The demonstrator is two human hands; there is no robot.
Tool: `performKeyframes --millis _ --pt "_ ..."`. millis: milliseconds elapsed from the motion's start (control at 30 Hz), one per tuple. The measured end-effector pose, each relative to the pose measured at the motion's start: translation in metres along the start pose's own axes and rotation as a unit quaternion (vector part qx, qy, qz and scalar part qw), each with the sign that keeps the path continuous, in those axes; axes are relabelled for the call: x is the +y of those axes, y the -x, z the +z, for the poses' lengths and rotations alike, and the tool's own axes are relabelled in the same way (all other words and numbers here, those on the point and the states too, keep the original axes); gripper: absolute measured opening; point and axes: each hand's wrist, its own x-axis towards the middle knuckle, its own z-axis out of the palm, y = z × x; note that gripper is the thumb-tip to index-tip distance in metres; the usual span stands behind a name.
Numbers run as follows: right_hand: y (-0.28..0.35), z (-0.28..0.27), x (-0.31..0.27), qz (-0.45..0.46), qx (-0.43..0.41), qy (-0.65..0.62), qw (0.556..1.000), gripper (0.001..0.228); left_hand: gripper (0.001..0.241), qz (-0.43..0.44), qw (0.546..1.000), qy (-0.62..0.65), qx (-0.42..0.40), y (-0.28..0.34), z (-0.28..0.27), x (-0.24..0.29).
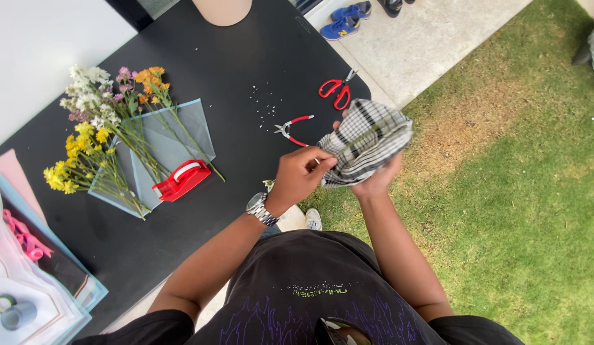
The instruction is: The person selects flowers from a bucket, trims the stems using shears, and wipes a stem with a cloth.
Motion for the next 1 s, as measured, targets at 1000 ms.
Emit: performKeyframes --millis 1000 --pt "-0.065 -0.04 0.083 0.237 -0.098 0.169 0.952 0.043 0.007 -0.115 0.989 -0.059 0.073 0.059 -0.083 -0.029"
